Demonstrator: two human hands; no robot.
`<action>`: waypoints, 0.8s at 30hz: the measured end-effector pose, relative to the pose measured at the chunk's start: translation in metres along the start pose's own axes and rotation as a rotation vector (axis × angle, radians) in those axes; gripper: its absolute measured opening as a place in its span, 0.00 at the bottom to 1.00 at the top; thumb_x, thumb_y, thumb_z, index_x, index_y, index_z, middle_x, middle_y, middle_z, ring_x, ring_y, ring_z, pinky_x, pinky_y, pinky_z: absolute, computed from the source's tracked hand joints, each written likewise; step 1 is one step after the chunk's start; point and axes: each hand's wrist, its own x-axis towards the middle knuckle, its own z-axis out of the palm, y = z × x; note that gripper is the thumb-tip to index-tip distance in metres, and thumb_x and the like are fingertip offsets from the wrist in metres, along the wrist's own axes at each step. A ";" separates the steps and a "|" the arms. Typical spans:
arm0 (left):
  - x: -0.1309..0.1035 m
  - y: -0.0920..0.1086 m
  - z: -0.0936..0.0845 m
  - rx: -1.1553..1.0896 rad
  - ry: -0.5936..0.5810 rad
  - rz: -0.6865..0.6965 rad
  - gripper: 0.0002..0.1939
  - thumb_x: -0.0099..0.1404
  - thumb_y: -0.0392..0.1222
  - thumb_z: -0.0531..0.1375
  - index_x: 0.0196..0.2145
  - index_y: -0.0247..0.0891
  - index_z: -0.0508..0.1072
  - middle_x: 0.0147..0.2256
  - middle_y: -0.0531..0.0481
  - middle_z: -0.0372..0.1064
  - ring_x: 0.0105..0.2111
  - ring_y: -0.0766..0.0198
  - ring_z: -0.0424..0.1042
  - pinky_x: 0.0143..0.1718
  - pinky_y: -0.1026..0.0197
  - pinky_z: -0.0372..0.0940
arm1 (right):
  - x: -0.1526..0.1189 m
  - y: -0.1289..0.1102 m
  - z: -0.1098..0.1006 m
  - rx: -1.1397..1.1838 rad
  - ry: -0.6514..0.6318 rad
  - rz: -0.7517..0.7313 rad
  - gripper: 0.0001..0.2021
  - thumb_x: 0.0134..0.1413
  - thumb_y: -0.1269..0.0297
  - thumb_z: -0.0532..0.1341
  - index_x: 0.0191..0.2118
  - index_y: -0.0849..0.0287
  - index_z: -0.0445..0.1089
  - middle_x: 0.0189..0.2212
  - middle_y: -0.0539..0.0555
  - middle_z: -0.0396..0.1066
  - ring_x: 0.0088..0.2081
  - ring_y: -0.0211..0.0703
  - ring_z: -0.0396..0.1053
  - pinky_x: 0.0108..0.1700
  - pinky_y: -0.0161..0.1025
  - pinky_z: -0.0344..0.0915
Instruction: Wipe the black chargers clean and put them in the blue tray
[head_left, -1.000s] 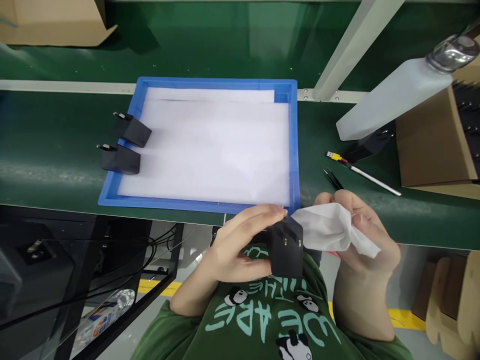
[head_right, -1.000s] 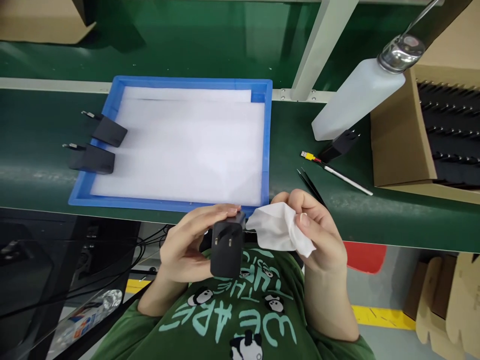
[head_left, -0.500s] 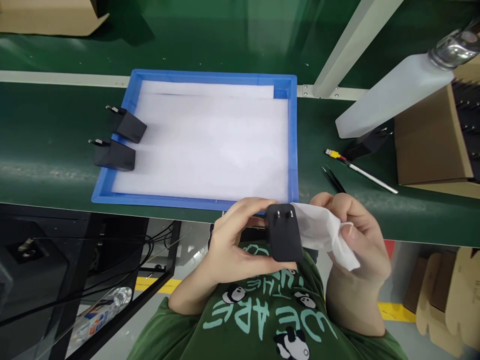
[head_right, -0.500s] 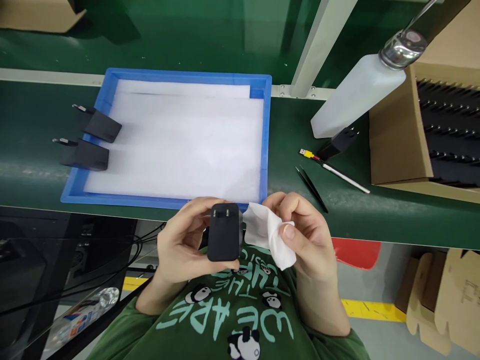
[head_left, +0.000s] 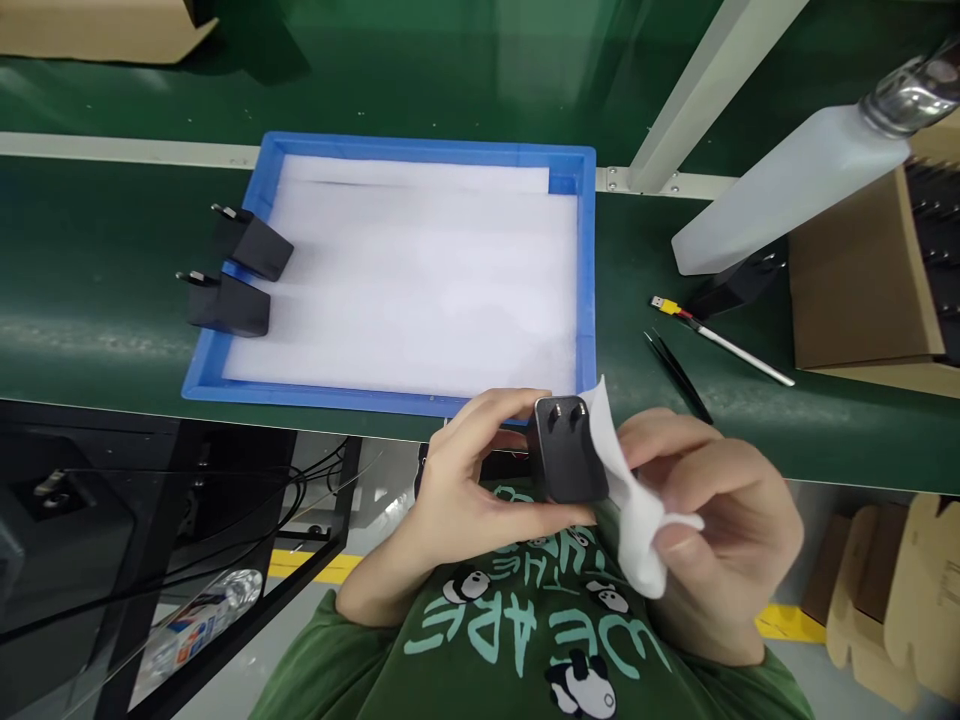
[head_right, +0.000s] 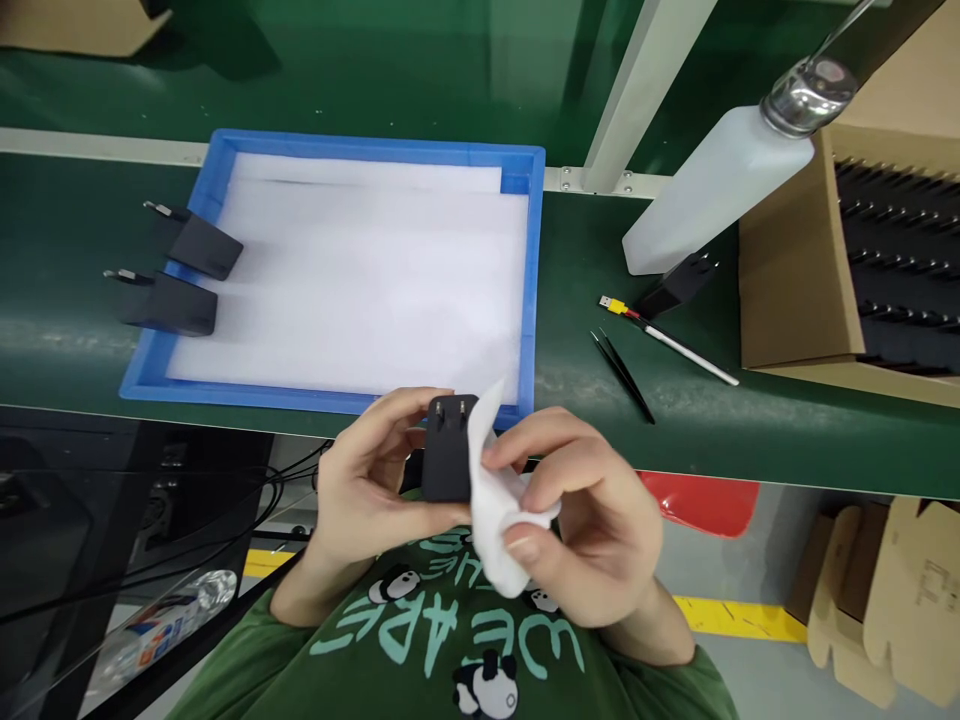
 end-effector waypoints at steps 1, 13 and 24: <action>0.000 0.001 0.000 0.003 -0.005 -0.010 0.40 0.50 0.43 0.80 0.59 0.46 0.75 0.48 0.45 0.77 0.45 0.57 0.77 0.40 0.63 0.79 | 0.003 -0.002 0.002 -0.058 -0.038 -0.073 0.02 0.66 0.67 0.63 0.42 0.57 0.69 0.42 0.56 0.75 0.38 0.45 0.73 0.38 0.44 0.71; -0.001 0.008 0.003 -0.137 -0.050 -0.177 0.38 0.47 0.32 0.78 0.56 0.49 0.78 0.44 0.49 0.76 0.43 0.60 0.74 0.40 0.67 0.77 | 0.010 0.012 -0.003 -0.266 -0.188 -0.429 0.10 0.63 0.79 0.64 0.47 0.64 0.79 0.42 0.54 0.79 0.38 0.40 0.75 0.37 0.39 0.80; 0.002 0.017 0.005 -0.499 -0.063 -0.489 0.36 0.41 0.28 0.79 0.48 0.49 0.83 0.41 0.52 0.81 0.36 0.65 0.77 0.33 0.71 0.73 | 0.003 0.034 -0.018 -0.138 -0.029 -0.421 0.12 0.66 0.75 0.63 0.52 0.66 0.80 0.39 0.58 0.79 0.34 0.41 0.77 0.30 0.39 0.78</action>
